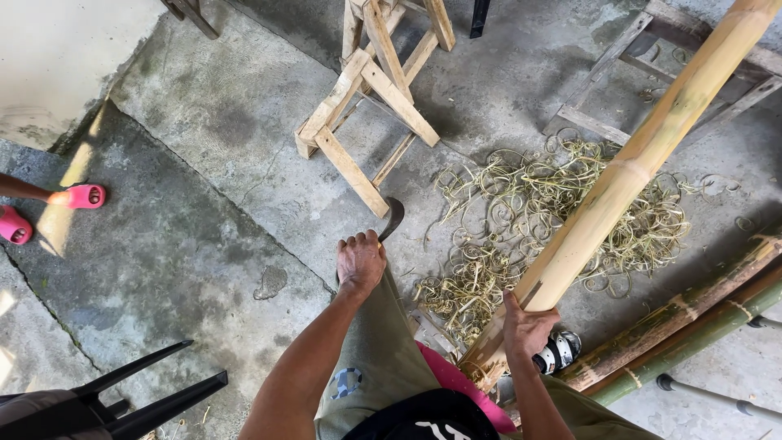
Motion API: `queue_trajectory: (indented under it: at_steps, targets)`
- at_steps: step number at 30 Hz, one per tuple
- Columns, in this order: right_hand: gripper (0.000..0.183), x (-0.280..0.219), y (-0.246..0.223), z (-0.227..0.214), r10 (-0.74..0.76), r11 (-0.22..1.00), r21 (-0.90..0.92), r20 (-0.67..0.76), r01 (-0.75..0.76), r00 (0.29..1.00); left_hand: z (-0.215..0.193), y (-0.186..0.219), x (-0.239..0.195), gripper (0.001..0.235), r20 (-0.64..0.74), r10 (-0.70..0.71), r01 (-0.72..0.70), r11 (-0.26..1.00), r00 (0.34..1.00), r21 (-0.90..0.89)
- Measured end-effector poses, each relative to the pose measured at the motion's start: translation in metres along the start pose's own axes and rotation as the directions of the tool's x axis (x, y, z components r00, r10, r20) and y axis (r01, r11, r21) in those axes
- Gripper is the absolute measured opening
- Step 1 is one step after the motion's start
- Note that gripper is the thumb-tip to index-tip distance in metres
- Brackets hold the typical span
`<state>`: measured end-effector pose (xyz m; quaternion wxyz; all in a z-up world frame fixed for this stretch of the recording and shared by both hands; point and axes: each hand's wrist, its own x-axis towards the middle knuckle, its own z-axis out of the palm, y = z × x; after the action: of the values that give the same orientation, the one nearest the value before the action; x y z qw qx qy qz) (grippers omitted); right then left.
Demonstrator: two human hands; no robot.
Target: The recorder uses a billhook to scrape the outer layer of a bamboo pole held between their legs.
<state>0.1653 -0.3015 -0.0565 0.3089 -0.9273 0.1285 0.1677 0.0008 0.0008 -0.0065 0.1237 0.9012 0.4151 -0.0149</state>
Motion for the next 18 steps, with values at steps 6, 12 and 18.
queue_trajectory:
  at_steps: [6, 12, 18]
  targets:
    - [0.109, 0.0014, 0.0008, 0.002, 0.003, 1.0, 0.011, 0.001, -0.003, 1.0, -0.0014, 0.0008, 0.001, 0.022, 0.018, -0.015, 0.015, 1.0, 1.0, 0.006]
    - [0.108, 0.0012, -0.0022, 0.0022, 0.019, 1.0, 0.0, -0.001, -0.019, 1.0, 0.0004, 0.0016, 0.0011, 0.022, -0.003, -0.014, 0.014, 1.0, 1.0, 0.005]
    - [0.106, 0.001, 0.0005, 0.0019, -0.004, 1.0, 0.005, -0.008, 0.004, 1.0, 0.0053, -0.0006, 0.0014, 0.021, -0.013, -0.01, 0.01, 1.0, 1.0, -0.001]
